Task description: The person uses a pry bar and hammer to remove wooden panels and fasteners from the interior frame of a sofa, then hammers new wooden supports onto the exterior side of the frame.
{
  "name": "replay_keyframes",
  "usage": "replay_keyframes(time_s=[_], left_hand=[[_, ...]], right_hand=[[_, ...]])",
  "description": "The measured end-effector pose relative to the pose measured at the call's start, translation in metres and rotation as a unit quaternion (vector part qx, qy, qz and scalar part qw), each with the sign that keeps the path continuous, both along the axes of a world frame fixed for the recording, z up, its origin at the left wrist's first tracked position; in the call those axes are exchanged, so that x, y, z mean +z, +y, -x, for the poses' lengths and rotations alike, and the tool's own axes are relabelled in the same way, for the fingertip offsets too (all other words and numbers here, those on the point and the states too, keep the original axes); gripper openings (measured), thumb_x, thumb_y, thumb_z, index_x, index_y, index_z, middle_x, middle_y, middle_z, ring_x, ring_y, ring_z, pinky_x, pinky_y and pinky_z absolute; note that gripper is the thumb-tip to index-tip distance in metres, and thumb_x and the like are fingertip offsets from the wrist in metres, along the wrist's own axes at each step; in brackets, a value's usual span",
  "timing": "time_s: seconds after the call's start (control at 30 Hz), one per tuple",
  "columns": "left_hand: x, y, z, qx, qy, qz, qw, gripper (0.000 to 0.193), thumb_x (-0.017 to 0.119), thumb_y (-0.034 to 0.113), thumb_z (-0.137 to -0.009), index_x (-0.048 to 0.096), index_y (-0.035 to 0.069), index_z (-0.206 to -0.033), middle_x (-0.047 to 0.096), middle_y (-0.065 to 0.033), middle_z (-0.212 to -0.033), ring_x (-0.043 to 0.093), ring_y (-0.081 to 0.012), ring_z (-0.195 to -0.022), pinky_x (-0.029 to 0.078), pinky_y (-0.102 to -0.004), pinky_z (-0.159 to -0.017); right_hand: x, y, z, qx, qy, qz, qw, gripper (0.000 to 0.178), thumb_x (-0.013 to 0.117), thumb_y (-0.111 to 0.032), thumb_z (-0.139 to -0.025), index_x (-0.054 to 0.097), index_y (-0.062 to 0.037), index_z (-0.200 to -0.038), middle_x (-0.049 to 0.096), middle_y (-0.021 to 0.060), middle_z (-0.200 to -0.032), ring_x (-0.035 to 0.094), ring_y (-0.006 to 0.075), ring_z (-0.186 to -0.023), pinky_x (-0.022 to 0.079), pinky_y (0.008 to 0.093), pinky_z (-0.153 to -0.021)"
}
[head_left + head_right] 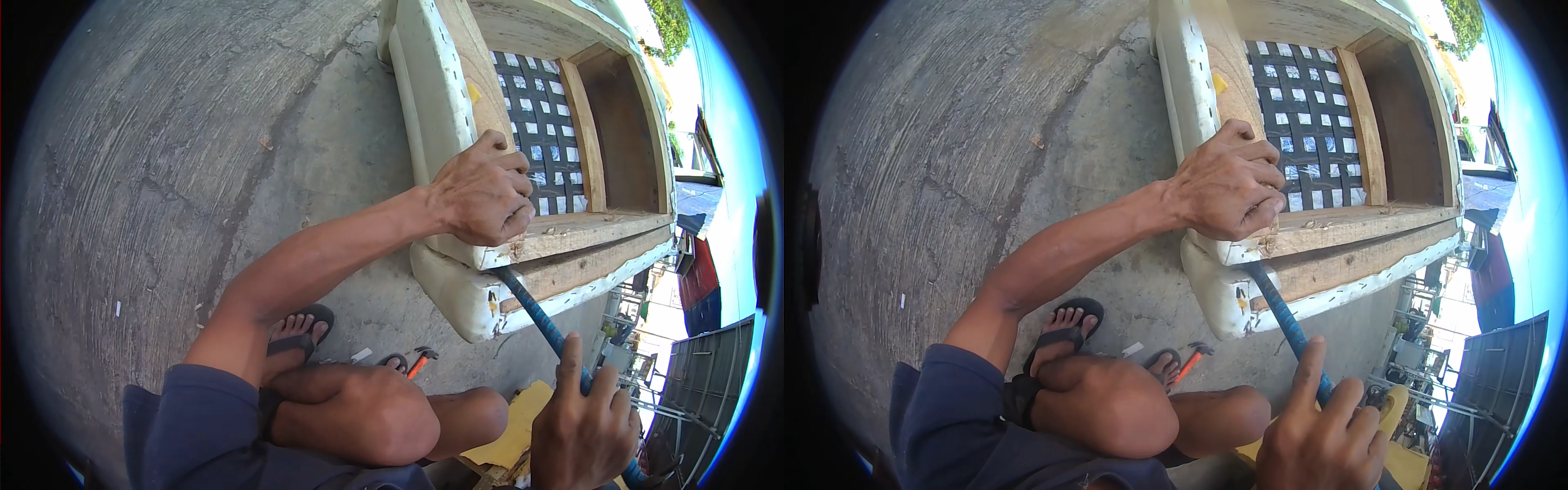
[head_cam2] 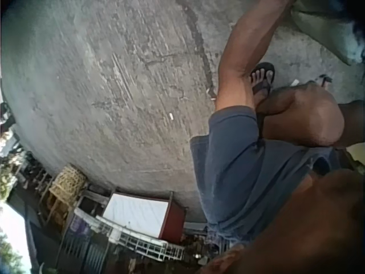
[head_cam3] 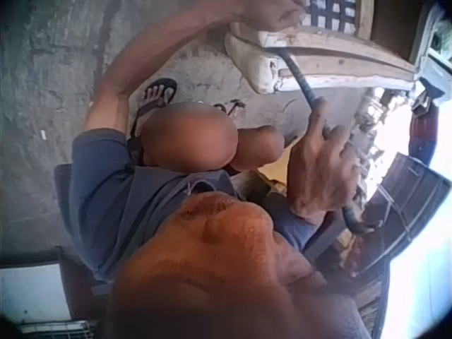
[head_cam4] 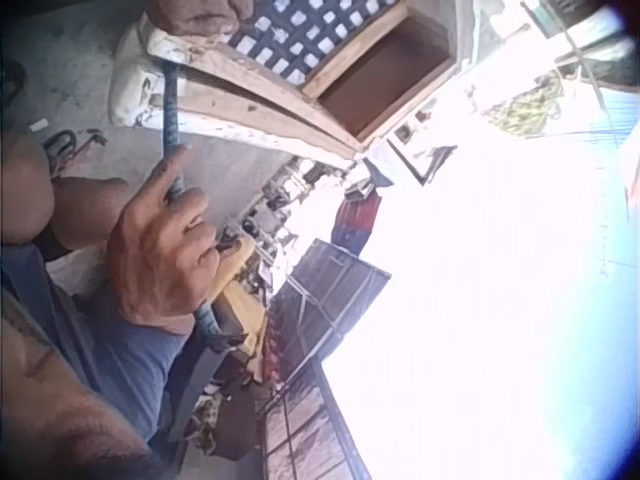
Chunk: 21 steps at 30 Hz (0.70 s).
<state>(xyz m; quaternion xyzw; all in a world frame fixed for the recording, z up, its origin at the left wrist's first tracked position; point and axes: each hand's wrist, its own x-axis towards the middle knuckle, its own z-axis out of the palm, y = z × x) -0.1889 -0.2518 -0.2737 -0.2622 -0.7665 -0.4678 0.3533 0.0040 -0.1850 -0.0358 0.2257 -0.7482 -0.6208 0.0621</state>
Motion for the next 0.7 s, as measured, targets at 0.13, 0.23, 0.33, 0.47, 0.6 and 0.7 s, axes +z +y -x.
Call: replay_keyframes(time_s=[0.13, 0.23, 0.33, 0.47, 0.6, 0.7], left_hand=[[-0.002, -0.003, 0.001, -0.012, -0.011, 0.005, 1.0, 0.033, 0.056, 0.03, -0.095, 0.081, 0.012, -0.081, 0.079, -0.0012, -0.093, 0.064, -0.0168, -0.102, 0.037, -0.0461, -0.104], [-0.002, -0.004, 0.004, -0.01, -0.013, 0.005, 1.0, 0.034, 0.056, 0.03, -0.095, 0.081, 0.012, -0.082, 0.079, -0.0011, -0.094, 0.064, -0.0168, -0.103, 0.037, -0.0462, -0.105], [0.002, 0.004, 0.001, -0.01, 0.001, -0.015, 1.0, 0.034, 0.056, 0.031, -0.096, 0.081, 0.012, -0.082, 0.079, -0.0011, -0.096, 0.063, -0.0167, -0.104, 0.036, -0.0463, -0.106], [-0.004, -0.003, 0.001, -0.004, -0.019, 0.005, 1.0, 0.034, 0.057, 0.032, -0.096, 0.081, 0.012, -0.082, 0.079, -0.001, -0.097, 0.063, -0.0167, -0.105, 0.036, -0.0459, -0.107], [-0.004, -0.007, 0.003, 0.003, 0.0, -0.018, 1.0, 0.034, 0.056, 0.031, -0.095, 0.078, 0.011, -0.077, 0.077, -0.0019, -0.09, 0.063, -0.0171, -0.103, 0.037, -0.0452, -0.106], [-0.005, 0.002, 0.003, 0.001, 0.015, -0.041, 0.999, 0.036, 0.055, 0.03, -0.093, 0.076, 0.011, -0.071, 0.075, -0.0027, -0.082, 0.063, -0.0169, -0.1, 0.037, -0.0448, -0.104]], right_hand=[[-0.021, 0.036, -0.043, -0.041, 0.049, 0.02, 0.998, 0.042, 0.063, -0.015, -0.095, 0.069, -0.0322, -0.133, 0.056, 0.0024, -0.079, 0.053, 0.0184, -0.06, 0.042, 0.0326, -0.052], [-0.019, 0.04, -0.043, -0.034, 0.048, 0.033, 0.998, 0.05, 0.063, -0.012, -0.094, 0.065, -0.0326, -0.14, 0.048, 0.0014, -0.074, 0.053, 0.0185, -0.06, 0.042, 0.0345, -0.051], [0.002, 0.029, -0.033, -0.063, 0.013, 0.028, 0.998, 0.05, 0.067, -0.017, -0.094, 0.063, -0.0309, -0.142, 0.052, 0.0024, -0.075, 0.055, 0.0212, -0.061, 0.045, 0.0363, -0.052], [0.024, -0.001, 0.022, -0.09, -0.054, 0.114, 0.988, 0.021, 0.071, -0.02, -0.092, 0.077, -0.0179, -0.112, 0.063, 0.0065, -0.068, 0.053, 0.0197, -0.048, 0.038, 0.0375, -0.051], [0.042, -0.048, 0.064, -0.029, -0.109, 0.038, 0.993, 0.01, 0.073, -0.022, -0.092, 0.08, -0.0156, -0.097, 0.062, 0.0065, -0.057, 0.047, 0.0152, -0.045, 0.036, 0.0379, -0.052], [0.045, -0.055, 0.068, -0.07, -0.095, 0.001, 0.993, 0.012, 0.07, -0.021, -0.096, 0.08, -0.0148, -0.097, 0.062, 0.0044, -0.059, 0.046, 0.0148, -0.046, 0.035, 0.0384, -0.054]])
